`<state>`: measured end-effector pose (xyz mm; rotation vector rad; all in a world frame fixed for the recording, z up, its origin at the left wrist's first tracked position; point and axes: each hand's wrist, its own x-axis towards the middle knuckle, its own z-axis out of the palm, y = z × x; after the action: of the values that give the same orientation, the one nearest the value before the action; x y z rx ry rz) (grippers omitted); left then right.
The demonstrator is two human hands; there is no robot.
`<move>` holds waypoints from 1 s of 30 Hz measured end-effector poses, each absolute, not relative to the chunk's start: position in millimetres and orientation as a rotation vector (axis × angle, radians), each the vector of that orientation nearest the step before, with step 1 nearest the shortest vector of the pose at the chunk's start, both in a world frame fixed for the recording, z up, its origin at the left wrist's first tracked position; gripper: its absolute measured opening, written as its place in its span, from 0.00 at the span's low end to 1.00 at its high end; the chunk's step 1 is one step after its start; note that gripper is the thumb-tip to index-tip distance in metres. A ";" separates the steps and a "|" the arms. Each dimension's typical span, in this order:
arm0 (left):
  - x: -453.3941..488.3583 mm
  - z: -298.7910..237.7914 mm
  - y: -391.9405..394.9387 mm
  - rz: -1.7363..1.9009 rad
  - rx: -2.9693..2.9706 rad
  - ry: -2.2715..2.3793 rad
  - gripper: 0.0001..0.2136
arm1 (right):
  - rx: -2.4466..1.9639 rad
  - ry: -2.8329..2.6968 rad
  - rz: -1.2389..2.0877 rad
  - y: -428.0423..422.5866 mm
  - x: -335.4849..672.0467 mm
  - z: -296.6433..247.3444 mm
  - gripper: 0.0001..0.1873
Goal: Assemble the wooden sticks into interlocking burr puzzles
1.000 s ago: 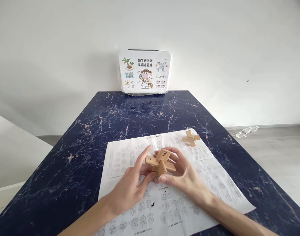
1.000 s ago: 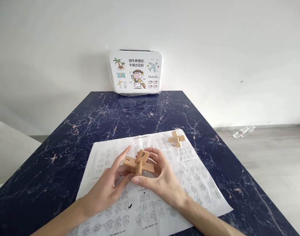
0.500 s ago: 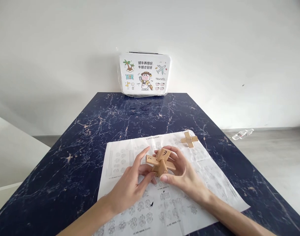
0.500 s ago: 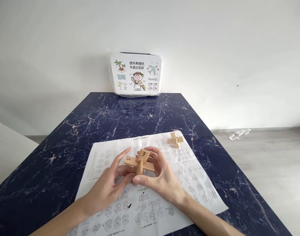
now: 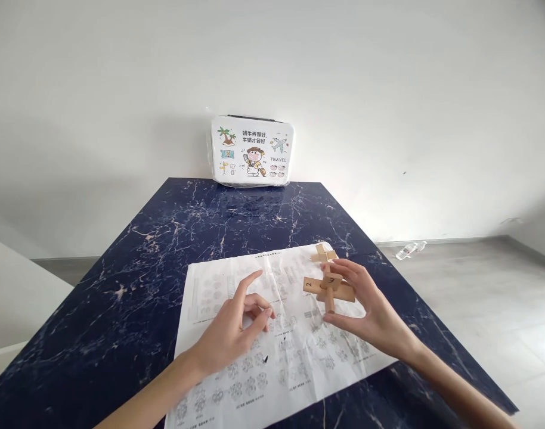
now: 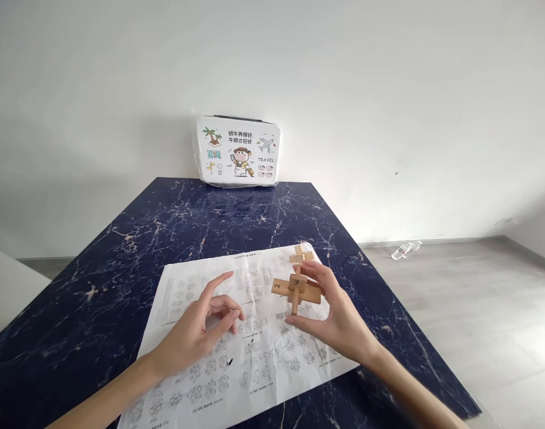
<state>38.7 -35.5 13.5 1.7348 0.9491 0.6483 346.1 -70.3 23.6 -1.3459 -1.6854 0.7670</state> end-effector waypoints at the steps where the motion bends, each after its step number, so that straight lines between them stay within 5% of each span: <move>1: 38.6 13.7 -35.3 0.652 1.742 0.948 0.34 | -1.392 -1.683 0.727 -73.3 353.0 21.1 0.45; 19: 31.2 21.1 -29.4 0.721 1.869 0.953 0.24 | -1.755 -1.353 0.594 -62.3 378.4 -7.7 0.44; 24: 30.9 21.6 -28.5 0.706 1.890 0.956 0.22 | -1.459 -1.567 0.075 -105.1 343.1 6.1 0.21; 30: 31.5 22.2 -28.5 0.696 1.940 0.975 0.21 | -1.199 -1.976 0.519 -118.1 306.2 0.5 0.15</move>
<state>31.5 -28.5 22.2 1.9404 0.9755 0.6964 306.2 -118.1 0.5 -1.1992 -1.9755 0.5187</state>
